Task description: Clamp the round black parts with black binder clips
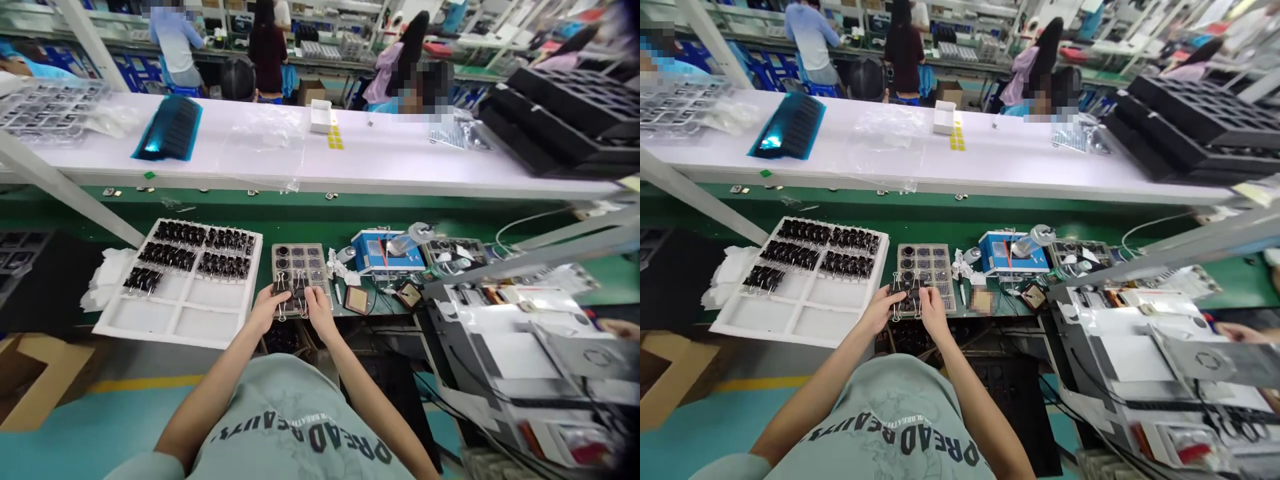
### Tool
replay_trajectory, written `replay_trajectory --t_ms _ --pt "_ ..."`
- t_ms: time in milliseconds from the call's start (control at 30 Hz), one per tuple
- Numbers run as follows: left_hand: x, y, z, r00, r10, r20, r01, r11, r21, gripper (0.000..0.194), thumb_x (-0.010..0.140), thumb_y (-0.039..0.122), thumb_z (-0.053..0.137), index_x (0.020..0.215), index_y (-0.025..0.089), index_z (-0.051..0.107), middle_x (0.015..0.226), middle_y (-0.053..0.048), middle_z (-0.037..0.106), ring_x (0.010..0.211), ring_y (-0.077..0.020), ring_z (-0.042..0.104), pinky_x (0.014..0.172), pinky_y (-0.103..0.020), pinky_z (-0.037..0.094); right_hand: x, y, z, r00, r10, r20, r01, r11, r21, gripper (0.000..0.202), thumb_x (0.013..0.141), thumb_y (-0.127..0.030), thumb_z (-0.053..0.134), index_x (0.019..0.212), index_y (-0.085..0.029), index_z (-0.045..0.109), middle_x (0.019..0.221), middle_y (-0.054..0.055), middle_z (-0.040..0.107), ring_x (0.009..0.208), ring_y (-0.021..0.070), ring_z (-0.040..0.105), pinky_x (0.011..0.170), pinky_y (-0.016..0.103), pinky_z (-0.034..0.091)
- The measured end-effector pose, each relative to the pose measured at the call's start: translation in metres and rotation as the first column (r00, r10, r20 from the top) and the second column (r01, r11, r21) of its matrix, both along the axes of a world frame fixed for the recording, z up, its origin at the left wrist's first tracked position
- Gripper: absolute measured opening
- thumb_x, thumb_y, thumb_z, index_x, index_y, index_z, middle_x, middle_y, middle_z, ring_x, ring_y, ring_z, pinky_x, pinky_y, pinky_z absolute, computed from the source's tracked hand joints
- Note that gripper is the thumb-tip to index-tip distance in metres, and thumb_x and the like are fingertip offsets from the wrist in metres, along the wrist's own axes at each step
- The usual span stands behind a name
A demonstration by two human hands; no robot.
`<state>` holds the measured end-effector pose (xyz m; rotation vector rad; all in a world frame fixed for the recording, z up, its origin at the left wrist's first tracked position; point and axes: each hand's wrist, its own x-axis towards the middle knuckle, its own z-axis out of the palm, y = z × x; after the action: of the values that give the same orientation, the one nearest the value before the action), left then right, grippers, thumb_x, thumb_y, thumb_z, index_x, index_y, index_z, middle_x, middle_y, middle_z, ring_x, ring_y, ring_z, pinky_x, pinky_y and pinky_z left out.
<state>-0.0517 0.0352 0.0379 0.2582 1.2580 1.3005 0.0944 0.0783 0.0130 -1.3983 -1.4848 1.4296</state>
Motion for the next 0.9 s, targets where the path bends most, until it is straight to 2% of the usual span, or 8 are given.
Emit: replay_trajectory --t_ms 167,267,333,433,600,700,800,900 --pt "0.016 0.019 -0.001 0.998 -0.012 -0.061 0.014 0.999 0.035 0.052 0.046 0.022 0.093 0.092 0.015 0.069 0.093 -0.008 0.076 0.083 -0.0229 0.071 0.079 -0.036 0.056 0.016 -0.001 0.001 0.999 0.029 -0.044 -0.029 1.000 -0.007 0.037 0.090 -0.062 0.051 0.090 -0.024 0.050 0.073 0.000 0.058 0.071 0.0188 0.057 0.062 0.030 0.046" --pt "0.019 0.025 -0.003 0.996 0.006 -0.088 -0.005 1.000 0.014 0.049 0.046 0.023 0.092 0.089 0.014 0.069 0.088 -0.008 0.076 0.078 -0.0223 0.071 0.075 -0.035 0.056 0.023 -0.006 0.002 0.972 0.174 -0.158 -0.191 0.977 -0.095 0.038 0.083 -0.057 0.063 0.094 -0.022 0.052 0.075 0.000 0.062 0.062 0.0148 0.058 0.054 0.026 0.045" --pt "0.020 0.028 -0.003 0.995 0.000 -0.096 -0.001 1.000 -0.007 0.048 0.046 0.023 0.092 0.087 0.014 0.069 0.087 -0.007 0.075 0.075 -0.0212 0.070 0.071 -0.033 0.056 0.028 -0.010 0.003 0.949 0.235 -0.210 -0.271 0.949 -0.160 0.037 0.081 -0.054 0.065 0.089 -0.021 0.052 0.071 -0.001 0.062 0.053 0.0119 0.056 0.047 0.023 0.041" --pt "0.022 0.031 -0.002 0.996 0.016 -0.093 -0.018 1.000 -0.020 0.046 0.047 0.024 0.092 0.087 0.014 0.069 0.084 -0.005 0.075 0.070 -0.0186 0.069 0.069 -0.032 0.056 0.036 -0.018 0.003 0.949 0.197 -0.247 -0.252 0.943 -0.217 0.035 0.081 -0.052 0.065 0.087 -0.020 0.052 0.068 -0.002 0.062 0.045 0.0103 0.055 0.041 0.021 0.039" --pt "0.026 0.031 -0.004 0.999 0.040 -0.037 -0.041 0.999 -0.033 0.048 0.049 0.026 0.092 0.090 0.014 0.071 0.083 -0.005 0.075 0.068 -0.0167 0.067 0.070 -0.031 0.055 0.041 -0.029 0.000 0.910 0.132 -0.393 -0.285 0.887 -0.363 0.045 0.075 -0.047 0.073 0.109 -0.022 0.056 0.083 0.000 0.067 0.066 0.0147 0.067 0.052 0.023 0.052" --pt "0.032 0.025 -0.014 1.000 -0.003 -0.021 0.001 0.998 -0.067 0.048 0.048 0.026 0.093 0.088 0.013 0.072 0.085 -0.005 0.075 0.072 -0.0175 0.068 0.071 -0.030 0.054 0.031 -0.032 -0.005 0.928 0.200 -0.316 -0.317 0.869 -0.379 0.034 0.082 -0.052 0.068 0.091 -0.020 0.061 0.075 0.000 0.064 0.057 0.0129 0.062 0.045 0.021 0.045" --pt "0.038 0.018 -0.025 1.000 -0.008 -0.018 0.006 0.993 -0.120 0.047 0.047 0.026 0.094 0.086 0.013 0.072 0.084 -0.005 0.075 0.072 -0.0174 0.068 0.070 -0.030 0.053 0.022 -0.036 -0.011 0.934 0.311 -0.174 -0.350 0.891 -0.288 0.041 0.085 -0.054 0.065 0.068 -0.018 0.057 0.055 -0.002 0.057 0.045 0.0110 0.054 0.042 0.021 0.039" --pt "0.038 0.013 -0.034 0.999 0.030 0.011 -0.029 0.990 -0.136 0.044 0.049 0.025 0.093 0.085 0.015 0.071 0.085 -0.005 0.074 0.073 -0.0164 0.067 0.072 -0.030 0.055 0.025 -0.045 -0.020 0.932 0.339 -0.133 -0.363 0.888 -0.283 0.046 0.087 -0.057 0.062 0.063 -0.018 0.056 0.052 -0.001 0.057 0.043 0.0111 0.054 0.044 0.021 0.039"
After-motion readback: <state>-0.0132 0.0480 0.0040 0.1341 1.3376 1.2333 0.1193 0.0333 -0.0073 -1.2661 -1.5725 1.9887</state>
